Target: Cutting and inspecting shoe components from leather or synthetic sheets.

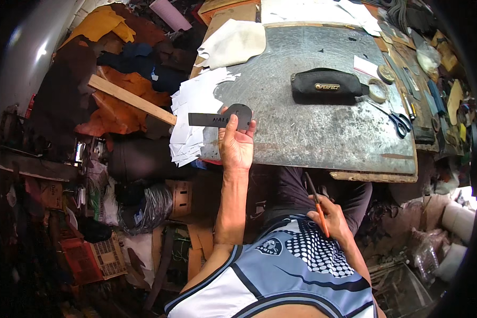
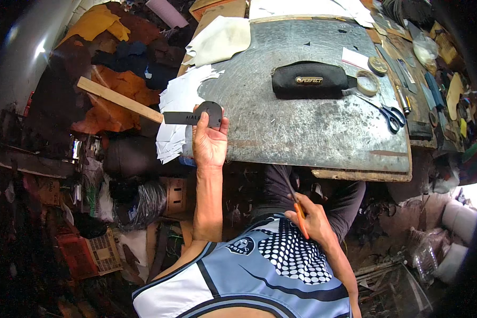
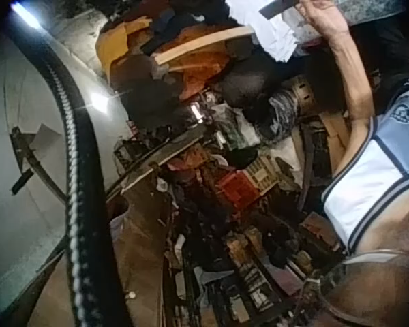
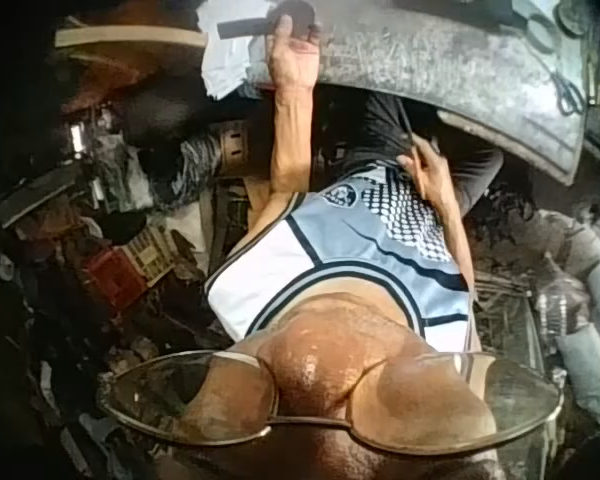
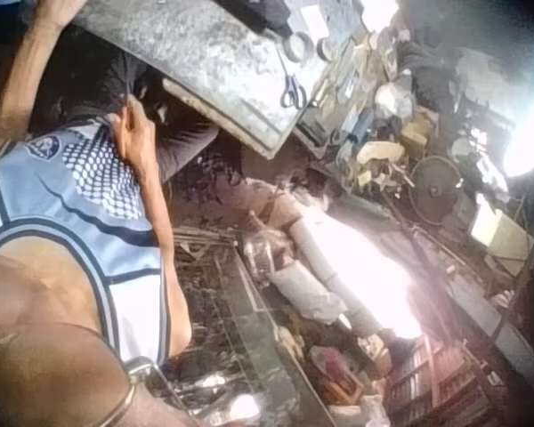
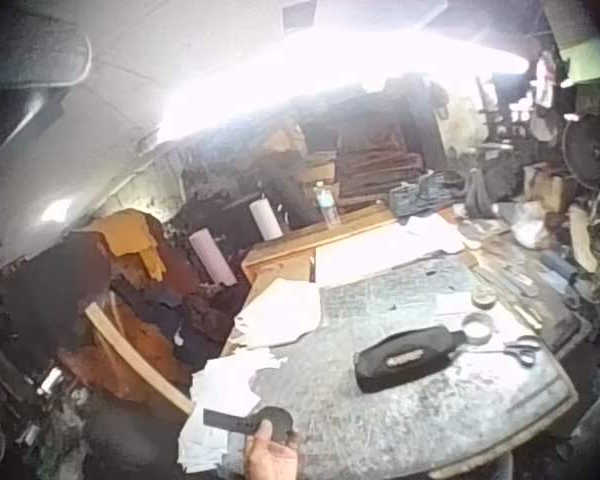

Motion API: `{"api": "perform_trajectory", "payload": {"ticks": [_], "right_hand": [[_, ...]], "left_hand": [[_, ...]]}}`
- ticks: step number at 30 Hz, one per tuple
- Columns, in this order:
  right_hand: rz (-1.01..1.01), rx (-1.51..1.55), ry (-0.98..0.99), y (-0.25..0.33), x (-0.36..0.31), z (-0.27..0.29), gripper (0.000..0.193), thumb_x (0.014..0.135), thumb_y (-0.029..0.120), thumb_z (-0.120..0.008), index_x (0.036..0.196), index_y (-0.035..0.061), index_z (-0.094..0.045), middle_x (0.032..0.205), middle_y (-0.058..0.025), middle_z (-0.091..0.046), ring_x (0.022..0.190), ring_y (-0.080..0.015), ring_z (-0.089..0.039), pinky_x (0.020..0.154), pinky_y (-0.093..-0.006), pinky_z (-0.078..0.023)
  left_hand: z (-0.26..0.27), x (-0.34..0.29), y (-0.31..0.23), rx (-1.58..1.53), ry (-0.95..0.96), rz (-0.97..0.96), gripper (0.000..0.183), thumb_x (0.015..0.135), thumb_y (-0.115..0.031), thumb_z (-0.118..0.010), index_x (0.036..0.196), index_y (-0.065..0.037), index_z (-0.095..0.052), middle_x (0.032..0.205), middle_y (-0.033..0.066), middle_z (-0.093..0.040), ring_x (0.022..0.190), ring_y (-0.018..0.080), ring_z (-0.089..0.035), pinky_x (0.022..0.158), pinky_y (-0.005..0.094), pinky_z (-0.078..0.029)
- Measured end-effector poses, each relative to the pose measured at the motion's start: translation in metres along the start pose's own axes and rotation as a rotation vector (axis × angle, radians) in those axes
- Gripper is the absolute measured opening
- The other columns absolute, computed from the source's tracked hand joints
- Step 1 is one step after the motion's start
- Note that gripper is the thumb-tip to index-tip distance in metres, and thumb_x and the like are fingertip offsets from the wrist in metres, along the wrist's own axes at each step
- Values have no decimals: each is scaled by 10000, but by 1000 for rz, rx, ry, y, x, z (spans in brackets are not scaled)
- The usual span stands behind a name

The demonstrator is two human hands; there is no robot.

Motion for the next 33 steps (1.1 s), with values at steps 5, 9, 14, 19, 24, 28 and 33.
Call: {"api": "perform_trajectory", "payload": {"ticks": [5, 9, 14, 19, 24, 28, 33], "right_hand": [[-17, -84, 85, 8, 3, -10, 515, 782, 236, -749, 1183, -24, -557, 735, -138, -589, 614, -124, -543, 570, -284, -453], [-24, -87, 95, 10, 2, -10, 507, 788, 244, -746, 1180, -19, -560, 709, -123, -564, 591, -119, -514, 550, -279, -439], [-35, -90, 92, 5, -1, -11, 503, 794, 251, -742, 1182, -14, -561, 683, -113, -542, 581, -116, -493, 538, -278, -429], [-31, -90, 81, 0, -5, -13, 514, 793, 260, -741, 1187, -13, -557, 670, -110, -532, 581, -119, -492, 537, -284, -430], [-13, -70, 61, -1, -8, -12, 501, 792, 245, -736, 1182, -11, -556, 659, -107, -509, 584, -112, -480, 539, -287, -431], [-39, -46, 46, 5, -5, -6, 489, 799, 224, -728, 1192, 0, -544, 647, -85, -477, 586, -101, -458, 551, -272, -420], [102, 55, -61, 30, 21, 11, 481, 818, 269, -695, 1209, 47, -527, 706, -58, -483, 656, -113, -463, 614, -277, -411]], "left_hand": [[3, 0, 1, 1, -16, -7, 315, 868, -130, -661, 1163, -166, -557, 1031, 28, -633, 894, 157, -607, 688, 304, -493], [2, 0, 0, -2, -33, -24, 296, 876, -111, -646, 1156, -161, -564, 1033, 15, -637, 873, 131, -595, 685, 300, -474], [8, 1, 7, -33, -40, -32, 276, 896, -63, -601, 1163, -127, -564, 1089, 33, -639, 971, 152, -610, 793, 317, -521], [7, 3, 12, -98, -39, -5, 267, 913, -62, -572, 1178, -71, -548, 1153, 81, -621, 1081, 191, -588, 861, 341, -518], [11, -2, 18, -63, -60, 51, 284, 914, -109, -586, 1191, -68, -539, 1174, 89, -606, 1108, 211, -567, 888, 353, -497], [8, -17, 35, -99, -66, 140, 317, 905, -132, -607, 1205, -62, -532, 1149, 91, -618, 1062, 209, -588, 868, 346, -507], [-17, -55, 67, -98, -20, 270, 372, 900, -100, -607, 1255, -84, -496, 1099, 83, -633, 980, 192, -631, 809, 321, -553]]}}
Point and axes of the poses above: each hand's wrist, its own x-axis towards the middle knuckle, its own z-axis out of the back of the hand, y = z × x, the point moved 10 cm from there along x, towards the middle knuckle
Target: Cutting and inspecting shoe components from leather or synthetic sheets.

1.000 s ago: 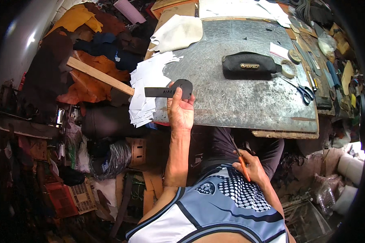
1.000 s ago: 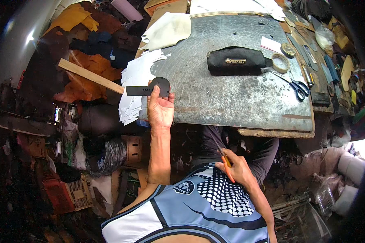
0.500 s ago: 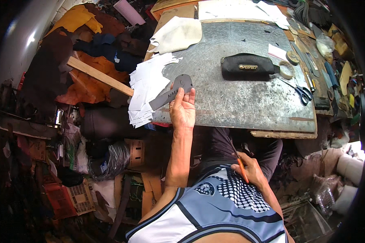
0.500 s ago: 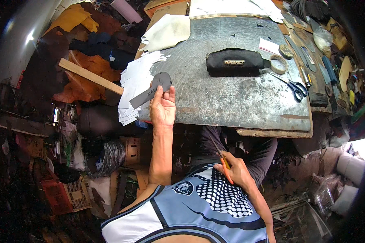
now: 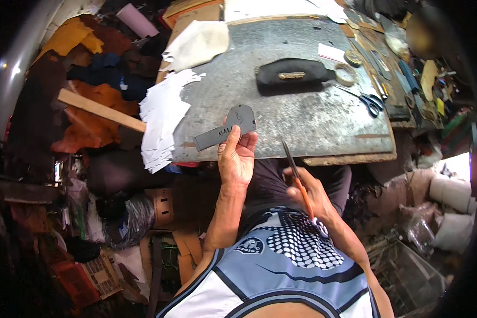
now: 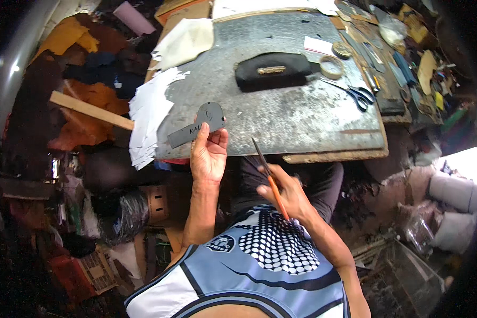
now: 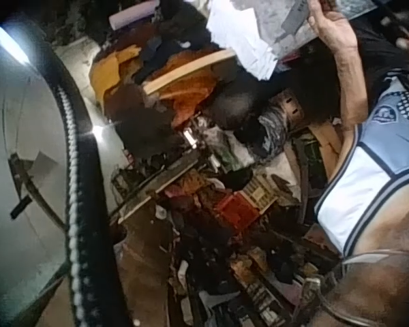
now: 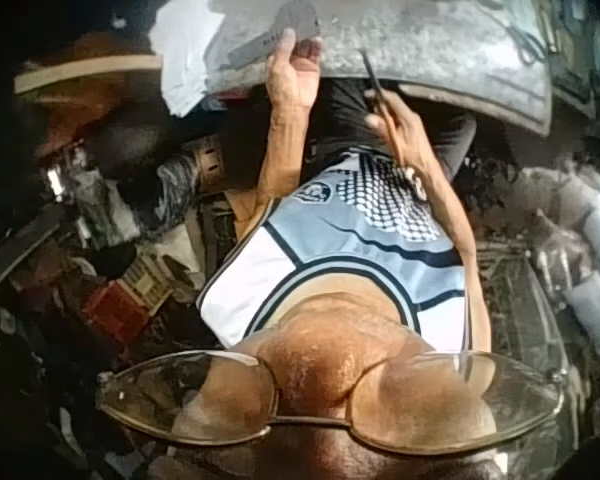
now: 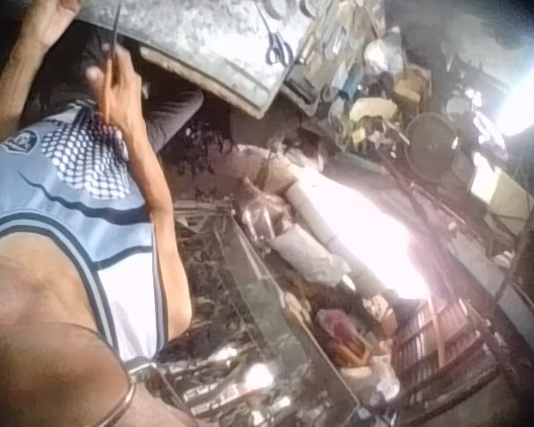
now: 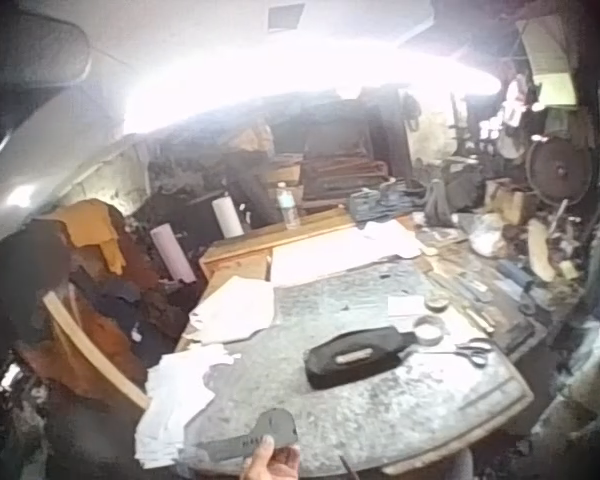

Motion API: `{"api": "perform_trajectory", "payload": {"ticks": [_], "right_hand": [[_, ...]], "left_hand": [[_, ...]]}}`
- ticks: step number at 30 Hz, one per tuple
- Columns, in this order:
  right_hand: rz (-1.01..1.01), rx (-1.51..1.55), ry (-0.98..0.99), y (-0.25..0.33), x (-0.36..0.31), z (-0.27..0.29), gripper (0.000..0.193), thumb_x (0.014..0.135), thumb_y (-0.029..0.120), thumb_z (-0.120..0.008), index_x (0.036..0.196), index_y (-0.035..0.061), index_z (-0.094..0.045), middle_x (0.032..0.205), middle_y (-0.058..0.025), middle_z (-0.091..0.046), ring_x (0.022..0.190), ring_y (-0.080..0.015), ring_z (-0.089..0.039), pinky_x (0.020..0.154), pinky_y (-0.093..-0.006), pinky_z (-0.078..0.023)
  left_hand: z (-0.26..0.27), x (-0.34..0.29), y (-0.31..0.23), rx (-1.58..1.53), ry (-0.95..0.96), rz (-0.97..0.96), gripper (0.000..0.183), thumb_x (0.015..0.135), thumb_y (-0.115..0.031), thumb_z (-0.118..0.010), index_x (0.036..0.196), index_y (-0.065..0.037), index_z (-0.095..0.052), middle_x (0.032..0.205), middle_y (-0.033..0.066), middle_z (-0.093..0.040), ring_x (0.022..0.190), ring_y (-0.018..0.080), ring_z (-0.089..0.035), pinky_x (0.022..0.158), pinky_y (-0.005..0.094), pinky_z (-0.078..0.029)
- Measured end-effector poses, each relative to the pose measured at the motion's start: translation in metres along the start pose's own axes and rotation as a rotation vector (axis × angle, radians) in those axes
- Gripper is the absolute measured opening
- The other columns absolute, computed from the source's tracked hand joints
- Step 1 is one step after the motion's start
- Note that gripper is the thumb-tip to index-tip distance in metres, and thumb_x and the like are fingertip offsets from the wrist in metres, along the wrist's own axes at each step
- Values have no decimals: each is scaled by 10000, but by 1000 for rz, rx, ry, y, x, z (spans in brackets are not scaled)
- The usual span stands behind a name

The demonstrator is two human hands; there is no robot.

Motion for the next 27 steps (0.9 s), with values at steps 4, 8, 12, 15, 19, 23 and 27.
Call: {"api": "perform_trajectory", "payload": {"ticks": [4, 8, 12, 15, 19, 23, 27], "right_hand": [[-56, 29, -54, 8, 15, 4, 450, 852, 324, -646, 1195, 58, -526, 805, -86, -545, 767, -156, -519, 721, -306, -443], [-120, 95, -46, 4, 16, 2, 479, 880, 393, -608, 1195, 42, -520, 871, -117, -577, 814, -186, -554, 759, -313, -454], [-105, 112, -69, 6, 15, 4, 516, 891, 423, -588, 1194, 11, -512, 919, -140, -593, 836, -200, -570, 771, -328, -460], [-105, 124, -87, -1, 15, 6, 554, 895, 452, -574, 1200, -5, -507, 935, -155, -602, 860, -209, -578, 796, -328, -460], [-143, 103, -77, -9, 16, 4, 550, 892, 458, -573, 1186, -2, -510, 901, -151, -608, 836, -204, -581, 773, -326, -462], [-134, 94, -126, -10, 15, 9, 536, 883, 459, -585, 1162, 6, -518, 838, -140, -608, 783, -196, -582, 731, -327, -466], [-140, 99, -128, -10, 16, 9, 540, 878, 470, -589, 1156, 11, -524, 831, -142, -615, 768, -200, -589, 721, -331, -470]], "left_hand": [[-18, -22, 27, 23, 19, 85, 447, 906, -53, -579, 1325, -115, -436, 1129, 97, -608, 986, 200, -635, 819, 321, -571], [-22, -31, 50, 62, 70, 117, 436, 914, -46, -562, 1323, -102, -420, 1144, 98, -586, 995, 205, -623, 847, 311, -558], [-22, -36, 56, 128, 66, 85, 424, 917, -70, -568, 1315, -104, -427, 1097, 73, -589, 928, 158, -612, 832, 295, -536], [-28, -38, 60, 156, 86, 92, 412, 917, -55, -569, 1302, -70, -424, 1118, 56, -578, 920, 127, -598, 821, 278, -519], [-17, -39, 70, 166, 45, 107, 298, 902, -70, -602, 1194, -67, -539, 1015, 31, -610, 831, 92, -582, 761, 252, -499], [-5, -39, 72, 309, 13, 90, 91, 892, -139, -637, 932, -59, -654, 842, 35, -652, 747, 98, -590, 707, 239, -476], [-4, -42, 76, 341, -28, 110, 111, 886, -155, -650, 860, -48, -667, 817, 43, -658, 736, 91, -587, 697, 234, -468]]}}
Point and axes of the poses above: each hand's wrist, its own x-axis towards the middle knuckle, its own z-axis out of the back of the hand, y = z × x, the point moved 10 cm from there along x, towards the middle knuckle
